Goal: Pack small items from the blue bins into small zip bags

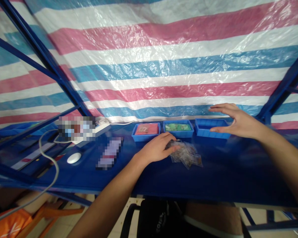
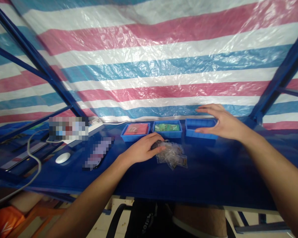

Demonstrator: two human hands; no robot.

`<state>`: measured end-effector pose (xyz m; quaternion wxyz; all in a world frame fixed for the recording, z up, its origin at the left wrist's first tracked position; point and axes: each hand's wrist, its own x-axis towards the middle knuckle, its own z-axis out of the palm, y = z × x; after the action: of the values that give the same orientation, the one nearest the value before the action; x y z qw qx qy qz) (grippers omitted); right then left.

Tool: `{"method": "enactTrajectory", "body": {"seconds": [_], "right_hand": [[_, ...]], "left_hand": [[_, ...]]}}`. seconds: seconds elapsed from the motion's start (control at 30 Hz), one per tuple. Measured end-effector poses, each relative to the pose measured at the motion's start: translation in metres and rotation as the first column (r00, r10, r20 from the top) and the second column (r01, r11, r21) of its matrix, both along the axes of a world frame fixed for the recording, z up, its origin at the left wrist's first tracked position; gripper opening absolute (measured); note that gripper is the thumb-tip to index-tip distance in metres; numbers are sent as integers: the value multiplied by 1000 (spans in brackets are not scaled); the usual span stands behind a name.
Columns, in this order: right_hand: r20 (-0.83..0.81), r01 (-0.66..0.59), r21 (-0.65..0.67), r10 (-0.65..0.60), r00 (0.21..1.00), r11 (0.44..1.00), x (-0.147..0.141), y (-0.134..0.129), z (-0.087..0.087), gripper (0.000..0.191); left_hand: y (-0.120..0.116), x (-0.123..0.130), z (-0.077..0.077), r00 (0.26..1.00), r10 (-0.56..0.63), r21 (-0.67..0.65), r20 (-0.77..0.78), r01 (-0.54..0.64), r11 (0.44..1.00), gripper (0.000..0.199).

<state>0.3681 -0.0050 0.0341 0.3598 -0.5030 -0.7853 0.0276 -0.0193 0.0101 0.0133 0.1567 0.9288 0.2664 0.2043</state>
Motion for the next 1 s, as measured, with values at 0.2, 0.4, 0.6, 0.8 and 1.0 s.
{"method": "enactTrajectory", "body": {"seconds": [0.2,0.4,0.6,0.8,1.0], "right_hand": [[-143,-316,-663,300,943,678,-36,-22,-5,63],[-48,-309,-683,382,923,661,-72,-26,-29,102],[-20,-350,-545,405,914,762,-105,-32,-32,89],[17,-338,-404,376,926,850,-123,-35,-43,77],[-5,-246,-389,266,964,888,-140,-35,-53,79]], "left_hand": [[2,-1,-4,1000,-7,13,5,7,1000,40],[0,0,-3,1000,4,-3,1,-4,1000,44],[-6,1,0,1000,-1,-74,4,1,997,61],[-6,2,4,999,-31,-86,-15,30,996,57],[-8,3,5,999,-38,-78,-29,36,996,62]]}}
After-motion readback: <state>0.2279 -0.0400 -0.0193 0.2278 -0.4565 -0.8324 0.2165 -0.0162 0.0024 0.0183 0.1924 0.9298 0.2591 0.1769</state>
